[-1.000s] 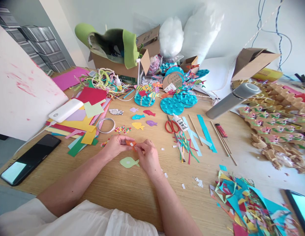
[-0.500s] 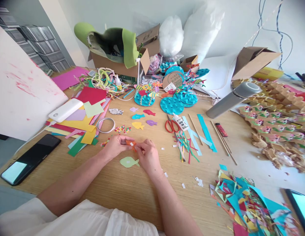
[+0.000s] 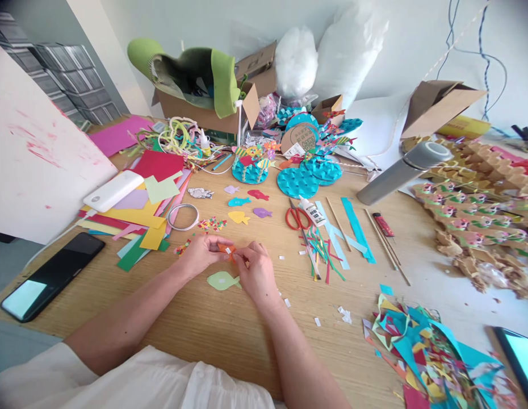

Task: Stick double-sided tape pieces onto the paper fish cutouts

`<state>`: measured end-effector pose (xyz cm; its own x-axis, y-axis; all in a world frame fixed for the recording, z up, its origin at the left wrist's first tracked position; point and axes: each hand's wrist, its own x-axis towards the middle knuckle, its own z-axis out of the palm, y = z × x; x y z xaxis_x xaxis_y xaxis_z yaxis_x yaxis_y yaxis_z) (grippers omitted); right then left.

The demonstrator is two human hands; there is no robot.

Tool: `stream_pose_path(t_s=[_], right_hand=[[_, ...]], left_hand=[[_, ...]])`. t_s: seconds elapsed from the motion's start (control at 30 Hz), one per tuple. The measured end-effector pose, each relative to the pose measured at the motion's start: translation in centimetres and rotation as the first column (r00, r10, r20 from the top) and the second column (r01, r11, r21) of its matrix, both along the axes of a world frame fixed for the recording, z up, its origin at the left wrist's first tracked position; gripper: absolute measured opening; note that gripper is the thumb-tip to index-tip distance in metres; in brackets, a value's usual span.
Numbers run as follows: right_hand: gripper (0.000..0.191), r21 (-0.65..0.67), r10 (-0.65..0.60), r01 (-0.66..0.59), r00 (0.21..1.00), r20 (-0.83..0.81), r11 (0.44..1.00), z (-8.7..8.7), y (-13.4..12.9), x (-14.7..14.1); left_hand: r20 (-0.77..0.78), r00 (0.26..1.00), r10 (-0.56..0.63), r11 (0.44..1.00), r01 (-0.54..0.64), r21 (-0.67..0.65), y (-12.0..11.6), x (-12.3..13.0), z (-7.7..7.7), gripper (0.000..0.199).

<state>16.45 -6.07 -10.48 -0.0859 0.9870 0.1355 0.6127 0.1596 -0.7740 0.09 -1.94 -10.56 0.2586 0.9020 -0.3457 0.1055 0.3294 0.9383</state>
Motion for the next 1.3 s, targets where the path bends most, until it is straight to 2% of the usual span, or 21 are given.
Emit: stream_pose_path(t_s=[0.5,1.3], right_hand=[[0.019,-0.104,-0.024,0.01,0.991,-0.131,0.995,-0.54,0.26,0.22],[0.02,-0.127,-0.02,0.004,0.992,-0.127,0.992,-0.29,0.48,0.3]], left_hand=[[-0.017,1.0,-0.015,1.0,0.015,0.005,-0.1,0.13,0.34,0.032],[-0.012,1.0,-0.013,1.0,0.013,-0.002,-0.09,0.26,0.04,0.031]])
